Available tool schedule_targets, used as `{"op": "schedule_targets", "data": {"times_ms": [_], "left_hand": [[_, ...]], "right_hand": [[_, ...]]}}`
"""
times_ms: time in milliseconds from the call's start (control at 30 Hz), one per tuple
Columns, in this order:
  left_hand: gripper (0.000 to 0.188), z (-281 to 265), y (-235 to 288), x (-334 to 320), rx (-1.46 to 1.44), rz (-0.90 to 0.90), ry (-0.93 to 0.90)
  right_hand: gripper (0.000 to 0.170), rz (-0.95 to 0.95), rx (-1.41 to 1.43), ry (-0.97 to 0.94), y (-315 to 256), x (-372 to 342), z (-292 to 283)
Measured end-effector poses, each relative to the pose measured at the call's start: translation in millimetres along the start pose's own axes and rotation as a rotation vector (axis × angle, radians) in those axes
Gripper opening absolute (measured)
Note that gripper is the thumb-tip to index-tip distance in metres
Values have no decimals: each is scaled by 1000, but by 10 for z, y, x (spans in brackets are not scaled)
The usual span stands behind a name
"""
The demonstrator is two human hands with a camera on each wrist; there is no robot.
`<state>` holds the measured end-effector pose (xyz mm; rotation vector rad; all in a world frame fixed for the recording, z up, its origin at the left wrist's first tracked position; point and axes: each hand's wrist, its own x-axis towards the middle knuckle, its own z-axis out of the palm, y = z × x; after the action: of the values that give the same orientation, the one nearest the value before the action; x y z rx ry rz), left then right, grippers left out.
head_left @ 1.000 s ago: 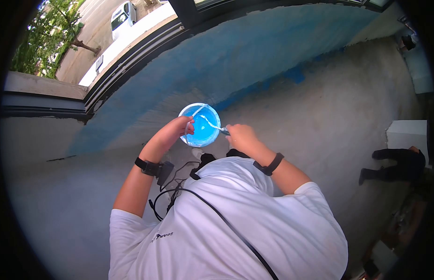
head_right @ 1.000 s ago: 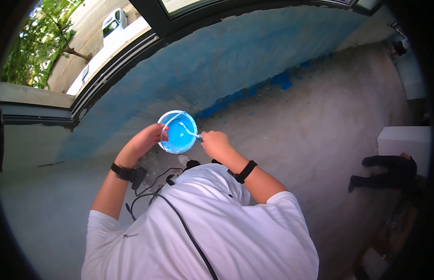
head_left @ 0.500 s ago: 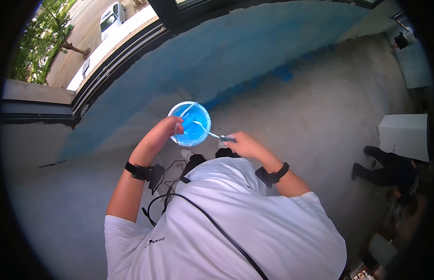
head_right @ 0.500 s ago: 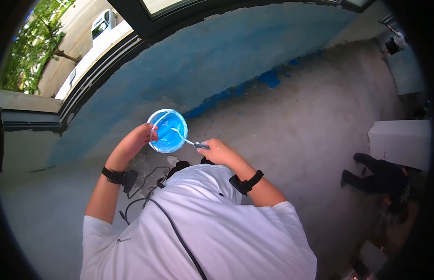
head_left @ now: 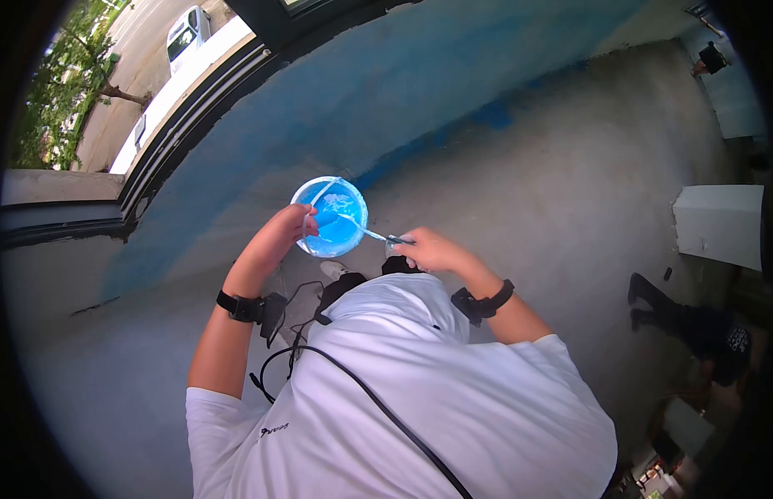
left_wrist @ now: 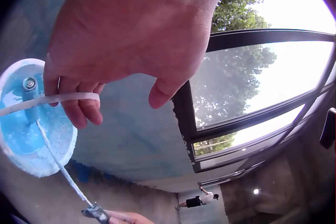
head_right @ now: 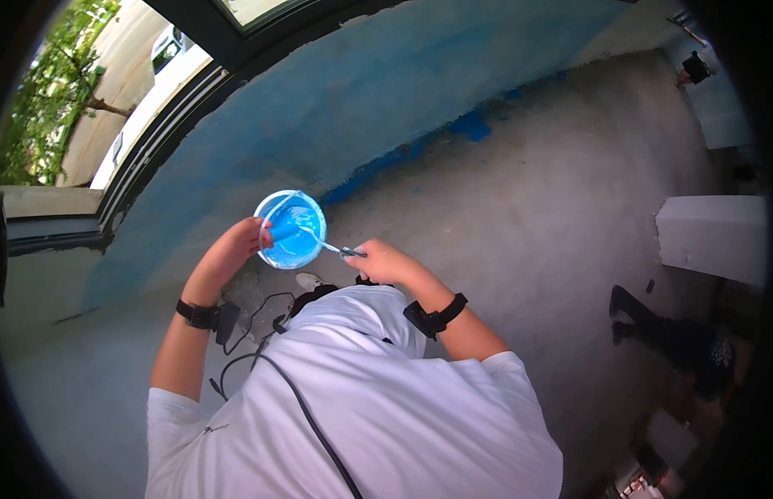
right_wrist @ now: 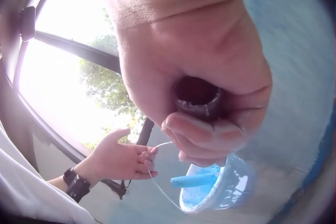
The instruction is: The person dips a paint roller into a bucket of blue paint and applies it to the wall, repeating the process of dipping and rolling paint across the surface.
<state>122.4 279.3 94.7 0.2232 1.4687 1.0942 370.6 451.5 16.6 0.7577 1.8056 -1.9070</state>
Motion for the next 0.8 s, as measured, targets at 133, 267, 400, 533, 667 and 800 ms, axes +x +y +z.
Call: {"op": "schedule_targets", "data": {"times_ms": [133, 267, 400, 533, 667, 800], "left_hand": [[36, -54, 3, 16, -28, -11, 8], [30, -90, -12, 8, -29, -13, 33], [29, -156, -11, -22, -78, -7, 28], [28, -226, -21, -39, -125, -23, 97], [27, -378, -86, -136, -191, -22, 127], [28, -492, -147, -253, -246, 48, 107]], "right_hand": [[34, 64, 61, -14, 26, 26, -4], [32, 70, 146, -53, 73, 24, -21], [32, 75, 164, -71, 66, 62, -6], [29, 30, 66, -4, -80, -60, 22], [28, -164, -29, 67, -56, 34, 141], [28, -192, -116, 104, -170, 84, 234]]}}
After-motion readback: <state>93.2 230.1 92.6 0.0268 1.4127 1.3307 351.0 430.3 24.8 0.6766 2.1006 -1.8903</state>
